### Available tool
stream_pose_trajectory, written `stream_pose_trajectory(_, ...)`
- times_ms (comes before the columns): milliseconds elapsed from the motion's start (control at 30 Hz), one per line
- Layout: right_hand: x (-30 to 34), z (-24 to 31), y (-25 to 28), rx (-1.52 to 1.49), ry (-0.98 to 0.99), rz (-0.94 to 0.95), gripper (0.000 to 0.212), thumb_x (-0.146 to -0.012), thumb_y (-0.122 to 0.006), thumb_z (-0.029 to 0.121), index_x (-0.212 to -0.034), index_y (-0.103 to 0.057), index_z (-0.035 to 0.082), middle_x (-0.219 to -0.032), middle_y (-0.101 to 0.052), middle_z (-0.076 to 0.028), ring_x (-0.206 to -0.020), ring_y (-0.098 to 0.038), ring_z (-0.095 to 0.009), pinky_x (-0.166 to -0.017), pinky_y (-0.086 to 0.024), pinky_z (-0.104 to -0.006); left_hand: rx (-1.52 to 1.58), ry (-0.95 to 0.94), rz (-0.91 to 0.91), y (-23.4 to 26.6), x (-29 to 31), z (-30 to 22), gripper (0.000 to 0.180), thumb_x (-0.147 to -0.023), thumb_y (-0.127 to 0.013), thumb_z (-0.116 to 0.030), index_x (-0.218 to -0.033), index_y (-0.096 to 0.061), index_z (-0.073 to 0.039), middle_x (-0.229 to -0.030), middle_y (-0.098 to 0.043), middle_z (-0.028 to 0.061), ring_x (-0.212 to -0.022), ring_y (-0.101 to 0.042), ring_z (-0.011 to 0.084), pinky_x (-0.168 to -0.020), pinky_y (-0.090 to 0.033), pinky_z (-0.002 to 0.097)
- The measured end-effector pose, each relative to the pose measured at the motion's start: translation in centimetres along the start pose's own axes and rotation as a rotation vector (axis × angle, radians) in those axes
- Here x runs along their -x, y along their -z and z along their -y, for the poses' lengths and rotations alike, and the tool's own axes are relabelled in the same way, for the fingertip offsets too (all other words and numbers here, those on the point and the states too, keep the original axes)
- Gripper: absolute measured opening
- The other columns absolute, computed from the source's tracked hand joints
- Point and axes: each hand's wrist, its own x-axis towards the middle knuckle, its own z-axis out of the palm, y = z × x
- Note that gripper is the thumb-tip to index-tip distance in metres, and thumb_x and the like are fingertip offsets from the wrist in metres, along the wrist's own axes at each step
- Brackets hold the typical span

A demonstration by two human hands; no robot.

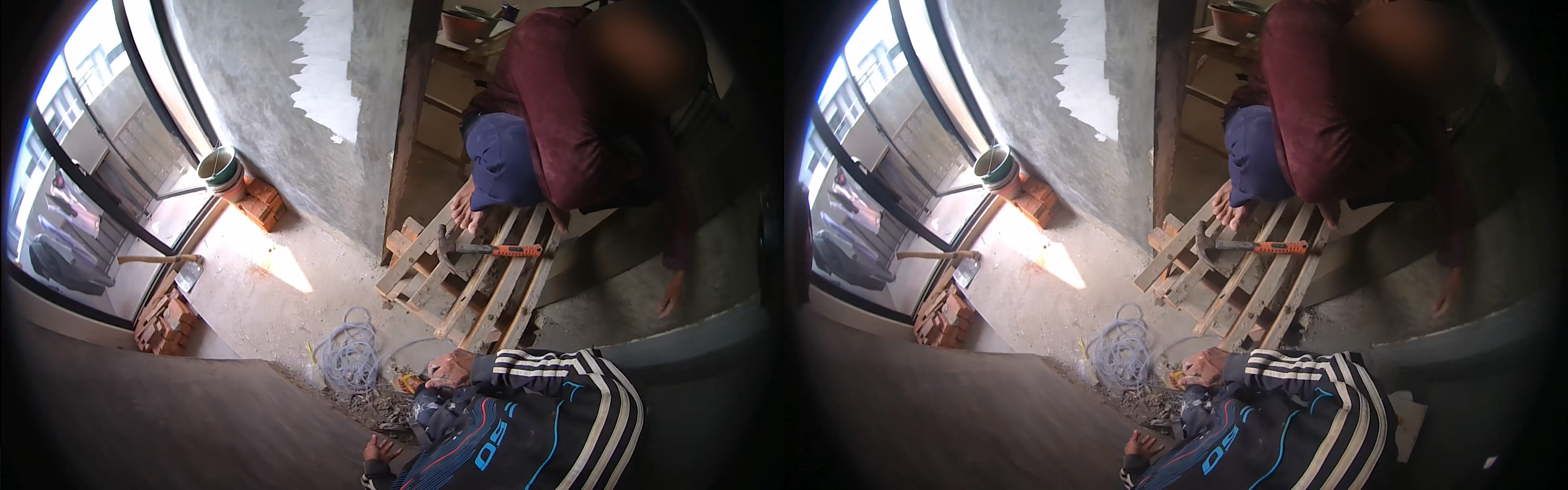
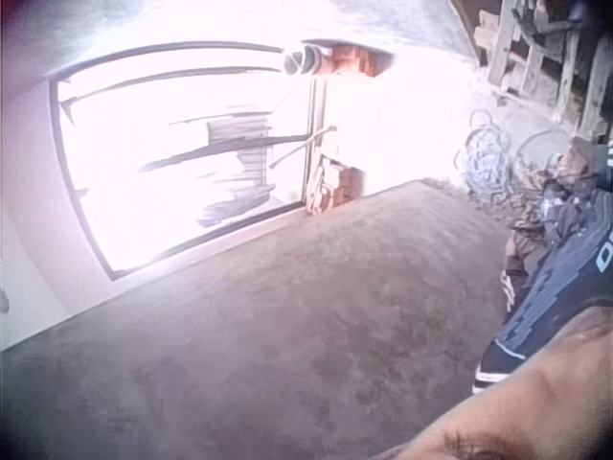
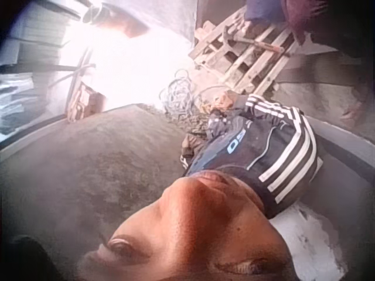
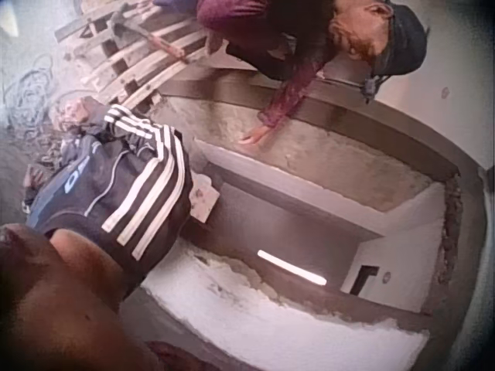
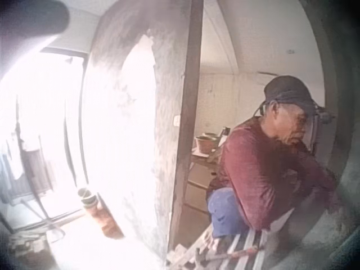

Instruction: The person installs a shower head by connecting a flexible hose to a wall-mounted faucet and screwing the shower head onto the hose. The person then moves to a balcony area and handles two buckets, pouring a liquid from one into the other.

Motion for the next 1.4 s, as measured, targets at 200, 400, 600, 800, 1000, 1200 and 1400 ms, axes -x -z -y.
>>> stream_pose_trajectory(200, 3.2, -1.6, 0.5, -0.001, -0.134, -0.128, 0.033, -0.083, -0.056, 0.039, -0.085, -0.066, 0.007, -0.090, -0.060, -0.009, -0.083, -0.060, -0.030, -0.071, -0.048, -0.0382, 0.082, -0.230, 0.135, 1.1, 5.9, -7.9, 0.062, -0.087, -0.049, -0.046, -0.134, -0.022, -0.015, -0.140, -0.018, 0.0198, -0.128, -0.024, 0.0378, -0.090, -0.032, 0.0695)
stream_pose_trajectory(400, 3.7, -0.4, 0.4, -0.101, -0.266, -0.199, 0.030, -0.081, -0.058, 0.037, -0.084, -0.068, 0.009, -0.090, -0.063, -0.010, -0.086, -0.060, -0.029, -0.074, -0.048, -0.0382, 0.127, -0.267, 0.265, 0.1, 7.4, -8.9, 0.065, -0.086, -0.045, -0.052, -0.136, -0.020, -0.020, -0.144, -0.013, 0.0182, -0.132, -0.017, 0.0349, -0.093, -0.027, 0.0692)
stream_pose_trajectory(600, -1.8, 1.7, 3.3, -0.242, -0.105, -0.315, 0.022, -0.082, -0.062, 0.025, -0.083, -0.065, 0.004, -0.086, -0.063, -0.012, -0.082, -0.061, -0.028, -0.072, -0.048, -0.0354, 0.226, -0.251, 0.360, -1.5, 9.9, -9.0, 0.065, -0.087, -0.046, -0.050, -0.138, -0.020, -0.020, -0.145, -0.012, 0.0185, -0.132, -0.020, 0.0357, -0.096, -0.025, 0.0686)
stream_pose_trajectory(800, -11.1, 3.0, 4.6, -0.352, 0.012, -0.476, 0.017, -0.080, -0.062, 0.020, -0.080, -0.063, 0.002, -0.079, -0.062, -0.012, -0.077, -0.061, -0.028, -0.068, -0.048, -0.0353, 0.197, -0.243, 0.051, 1.0, 6.9, -10.1, 0.063, -0.088, -0.048, -0.046, -0.136, -0.025, -0.011, -0.139, -0.028, 0.0182, -0.125, -0.033, 0.0347, -0.096, -0.035, 0.0558)
stream_pose_trajectory(1000, -26.0, 1.3, 3.9, -0.516, -0.010, -0.365, 0.026, -0.081, -0.061, 0.026, -0.071, -0.063, 0.002, -0.072, -0.062, -0.014, -0.071, -0.062, -0.029, -0.066, -0.048, -0.0346, -0.149, -0.258, -0.231, 1.2, -2.5, -19.1, 0.052, -0.088, -0.055, -0.033, -0.125, -0.041, 0.000, -0.123, -0.048, 0.0134, -0.108, -0.051, 0.0305, -0.088, -0.045, 0.0427)
stream_pose_trajectory(1200, -51.1, -3.0, 6.1, -0.267, -0.052, -0.245, 0.033, -0.081, -0.057, 0.036, -0.076, -0.067, 0.006, -0.080, -0.063, -0.016, -0.081, -0.061, -0.029, -0.075, -0.046, -0.0406, 0.134, -0.204, -0.336, -1.3, -6.7, -40.3, 0.039, -0.086, -0.058, -0.028, -0.118, -0.047, -0.007, -0.110, -0.056, 0.0124, -0.096, -0.058, 0.0265, -0.074, -0.051, 0.0463)
stream_pose_trajectory(1400, -66.5, -2.2, 19.2, -0.120, 0.082, -0.041, 0.028, -0.083, -0.054, 0.034, -0.087, -0.067, 0.009, -0.086, -0.061, -0.014, -0.083, -0.059, -0.030, -0.074, -0.048, -0.0392, 0.137, -0.475, -0.302, -6.4, -0.8, -54.9, 0.040, -0.088, -0.052, -0.035, -0.119, -0.043, -0.013, -0.115, -0.053, 0.0122, -0.100, -0.055, 0.0288, -0.080, -0.047, 0.0463)
